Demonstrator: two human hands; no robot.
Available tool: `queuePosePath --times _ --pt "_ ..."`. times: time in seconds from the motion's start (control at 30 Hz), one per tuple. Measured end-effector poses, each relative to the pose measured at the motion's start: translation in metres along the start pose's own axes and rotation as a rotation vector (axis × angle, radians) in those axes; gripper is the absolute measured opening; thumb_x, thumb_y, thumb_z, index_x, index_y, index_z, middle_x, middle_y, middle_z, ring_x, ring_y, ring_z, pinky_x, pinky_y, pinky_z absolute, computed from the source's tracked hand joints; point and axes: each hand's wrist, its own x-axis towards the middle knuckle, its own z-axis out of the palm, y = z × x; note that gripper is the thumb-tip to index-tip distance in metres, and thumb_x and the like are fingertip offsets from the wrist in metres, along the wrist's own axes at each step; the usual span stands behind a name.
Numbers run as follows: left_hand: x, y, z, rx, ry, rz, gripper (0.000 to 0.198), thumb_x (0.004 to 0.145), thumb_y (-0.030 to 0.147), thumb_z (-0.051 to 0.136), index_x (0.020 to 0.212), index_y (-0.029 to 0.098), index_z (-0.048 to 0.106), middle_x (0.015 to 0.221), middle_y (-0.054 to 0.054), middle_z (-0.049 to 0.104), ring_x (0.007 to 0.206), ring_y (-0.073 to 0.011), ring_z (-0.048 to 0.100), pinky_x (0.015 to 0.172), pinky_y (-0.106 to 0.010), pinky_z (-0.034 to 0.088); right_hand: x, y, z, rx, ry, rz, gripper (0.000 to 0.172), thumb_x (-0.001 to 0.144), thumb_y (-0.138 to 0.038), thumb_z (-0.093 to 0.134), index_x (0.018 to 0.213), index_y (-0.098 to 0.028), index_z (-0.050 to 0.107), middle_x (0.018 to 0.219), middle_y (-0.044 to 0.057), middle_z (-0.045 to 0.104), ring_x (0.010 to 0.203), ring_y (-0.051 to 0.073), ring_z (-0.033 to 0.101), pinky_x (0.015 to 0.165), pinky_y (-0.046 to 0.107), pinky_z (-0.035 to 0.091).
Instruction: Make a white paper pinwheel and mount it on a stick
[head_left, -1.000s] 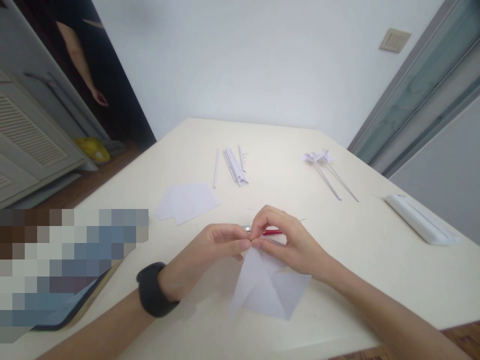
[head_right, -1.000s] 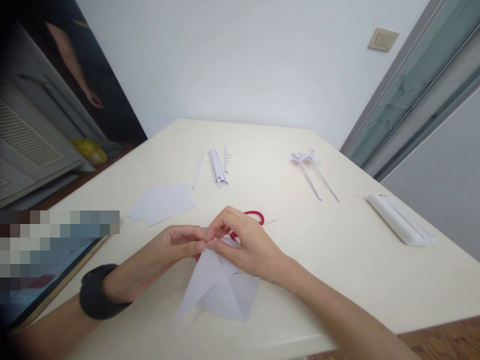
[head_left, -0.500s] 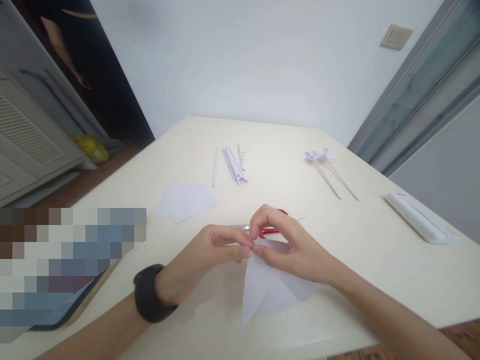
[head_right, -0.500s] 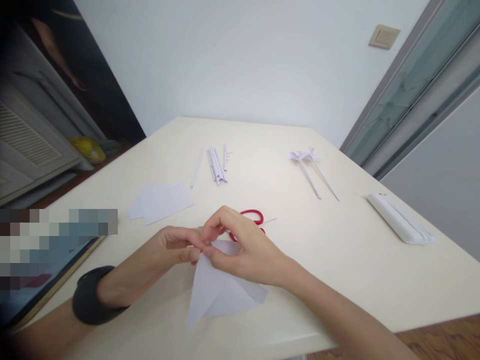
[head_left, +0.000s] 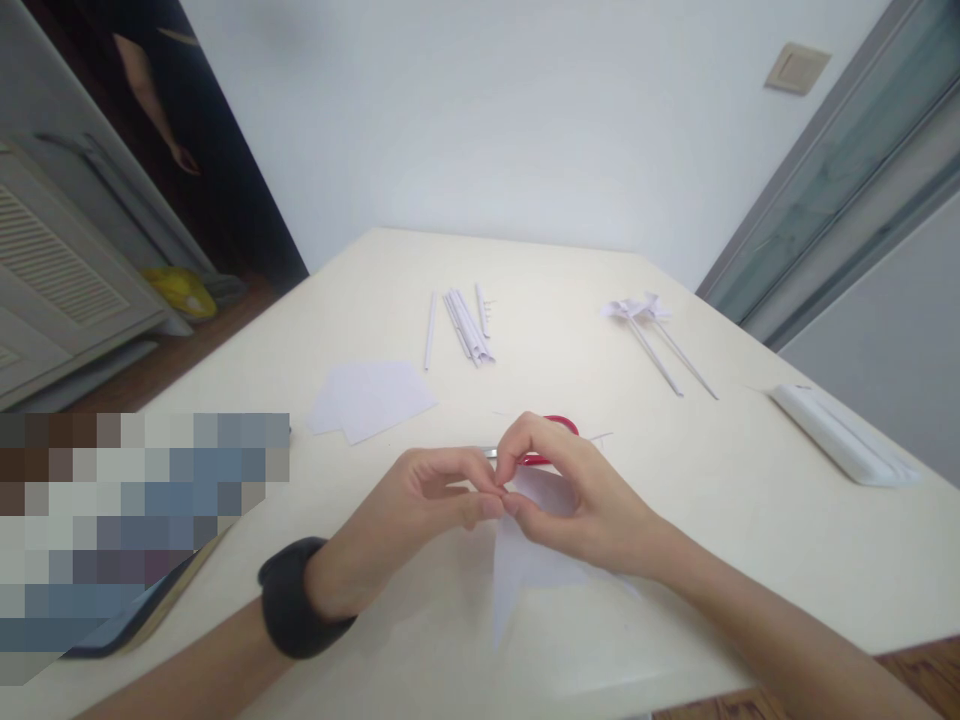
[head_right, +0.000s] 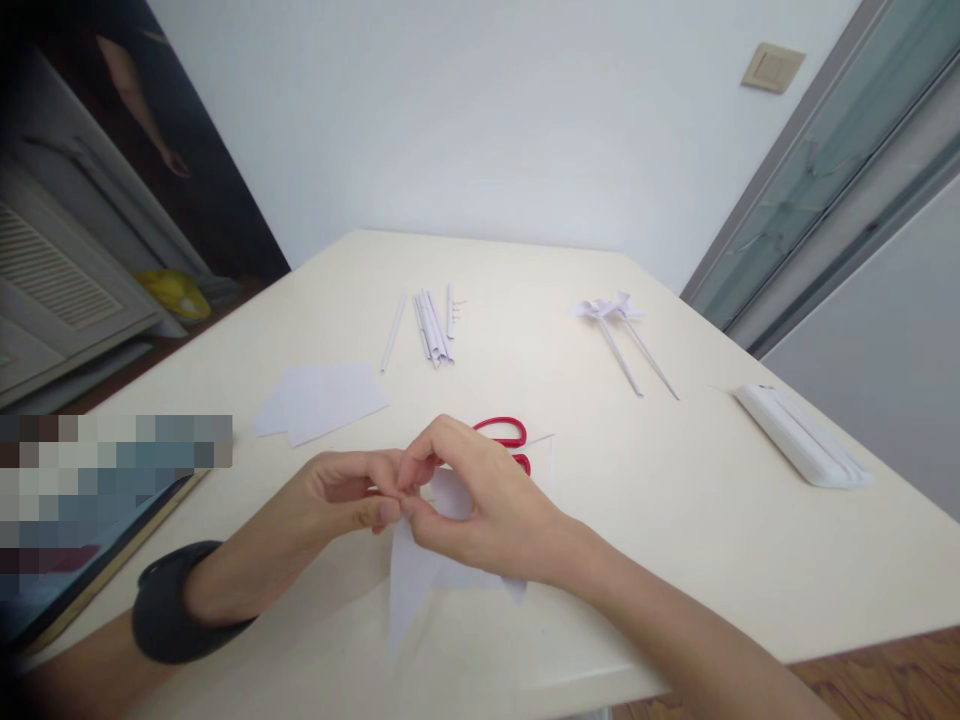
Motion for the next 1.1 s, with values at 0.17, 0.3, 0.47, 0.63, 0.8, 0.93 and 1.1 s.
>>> queuePosePath --times 0.17,0.3,0.47,0.63,0.8,0.93,1.1 --pt "0.000 0.001 -0.001 0.067 -0.012 0.059 0.018 0.077 0.017 0.066 0.059 0.019 0.060 0.066 0.004 0.053 0.066 -0.0099 0.047 0.061 -0.020 0.036 0.000 0.002 0.003 -0.012 0.013 0.000 0.017 0.076 -0.007 0.054 0.089 -0.017 0.049 0.088 0.000 0.054 0.080 0.012 0.051 0.069 0.026 0.042" --pt "0.000 0.001 -0.003 0.091 -0.044 0.082 0.017 0.079 0.018 0.064 0.062 0.018 0.059 0.069 0.004 0.052 0.065 -0.0098 0.047 0.061 -0.021 0.037 0.000 0.002 0.002 0.012 0.024 0.003 0.017 0.077 -0.009 0.055 0.090 -0.018 0.050 0.089 0.000 0.055 0.082 0.013 0.052 0.072 0.027 0.043" --pt "0.000 0.004 -0.005 0.128 -0.071 0.104 0.015 0.085 0.020 0.056 0.070 0.019 0.056 0.076 0.002 0.052 0.072 -0.0112 0.048 0.065 -0.022 0.038 0.003 0.007 -0.003 0.064 0.081 0.053 0.012 0.080 -0.009 0.053 0.087 -0.019 0.051 0.086 0.000 0.055 0.081 0.012 0.054 0.071 0.026 0.044" --pt "0.000 0.005 -0.004 0.130 -0.056 0.086 0.014 0.087 0.022 0.053 0.073 0.019 0.054 0.079 0.002 0.051 0.074 -0.0116 0.048 0.066 -0.022 0.037 0.005 0.012 -0.009 0.158 0.145 0.177 0.006 0.086 -0.015 0.048 0.087 -0.020 0.050 0.087 -0.001 0.055 0.084 0.012 0.056 0.074 0.026 0.045" --pt "-0.002 0.008 -0.003 0.131 0.066 0.042 0.015 0.088 0.027 0.051 0.075 0.020 0.053 0.079 0.001 0.052 0.075 -0.0131 0.049 0.068 -0.024 0.036 0.004 0.015 -0.015 0.188 0.105 0.329 0.010 0.088 -0.031 0.049 0.090 -0.022 0.052 0.092 0.000 0.056 0.081 0.012 0.054 0.063 0.023 0.043" --pt "-0.002 0.009 -0.002 0.175 0.170 0.023 0.016 0.086 0.030 0.053 0.074 0.019 0.055 0.078 0.000 0.055 0.074 -0.0139 0.049 0.068 -0.024 0.037 0.004 0.019 -0.020 0.263 0.015 0.431 0.024 0.087 -0.043 0.048 0.089 -0.020 0.053 0.085 0.001 0.054 0.071 0.012 0.051 0.054 0.020 0.039" --pt "0.000 0.007 -0.001 0.173 0.257 0.028 0.017 0.086 0.034 0.052 0.078 0.020 0.058 0.082 0.000 0.055 0.075 -0.0140 0.050 0.066 -0.024 0.040 0.003 0.022 -0.021 0.241 -0.084 0.453 0.019 0.084 -0.034 0.054 0.074 -0.017 0.052 0.072 0.000 0.049 0.063 0.010 0.046 0.051 0.020 0.036"
